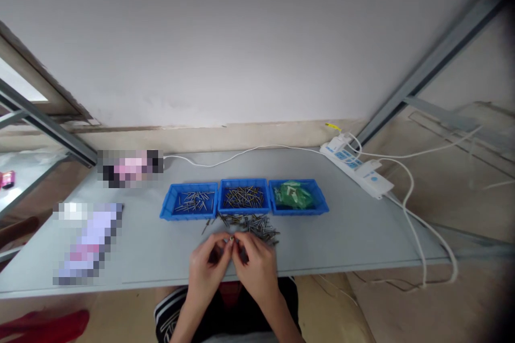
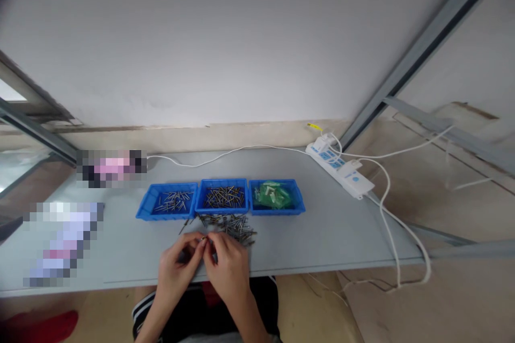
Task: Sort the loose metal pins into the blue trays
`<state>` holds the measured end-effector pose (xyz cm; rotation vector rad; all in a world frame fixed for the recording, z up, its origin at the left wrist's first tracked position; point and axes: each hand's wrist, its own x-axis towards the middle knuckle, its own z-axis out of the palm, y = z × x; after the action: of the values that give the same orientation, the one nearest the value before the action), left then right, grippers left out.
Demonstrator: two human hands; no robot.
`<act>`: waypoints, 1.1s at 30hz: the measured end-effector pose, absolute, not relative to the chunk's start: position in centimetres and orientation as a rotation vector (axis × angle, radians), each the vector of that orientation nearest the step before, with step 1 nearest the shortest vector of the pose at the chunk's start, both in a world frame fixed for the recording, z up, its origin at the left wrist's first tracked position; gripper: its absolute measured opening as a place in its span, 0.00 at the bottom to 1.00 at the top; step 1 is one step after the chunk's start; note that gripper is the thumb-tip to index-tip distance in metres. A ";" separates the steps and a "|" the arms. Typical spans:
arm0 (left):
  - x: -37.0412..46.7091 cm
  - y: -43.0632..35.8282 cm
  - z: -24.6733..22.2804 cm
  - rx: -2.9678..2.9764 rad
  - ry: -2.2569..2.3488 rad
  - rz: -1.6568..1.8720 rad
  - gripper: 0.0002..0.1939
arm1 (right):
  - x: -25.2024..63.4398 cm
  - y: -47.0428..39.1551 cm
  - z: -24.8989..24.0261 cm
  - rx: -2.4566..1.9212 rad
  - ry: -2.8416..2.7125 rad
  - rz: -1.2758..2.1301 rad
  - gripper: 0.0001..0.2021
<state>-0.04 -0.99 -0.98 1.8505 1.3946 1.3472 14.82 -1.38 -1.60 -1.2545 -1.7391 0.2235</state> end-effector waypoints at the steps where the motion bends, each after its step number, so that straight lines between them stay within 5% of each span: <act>1: 0.0 -1.0 -0.9 1.850 1.392 1.347 0.05 | 14.8 -1.4 -1.6 -1.256 -1.739 0.225 0.09; 33: 0.0 -0.7 -1.1 1.746 1.377 1.320 0.07 | 15.0 -1.1 -1.6 -1.284 -1.727 0.232 0.09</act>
<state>0.05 -0.68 -1.11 1.7457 1.3770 1.3203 14.98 -1.14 -1.58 -1.2838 -1.7268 0.2324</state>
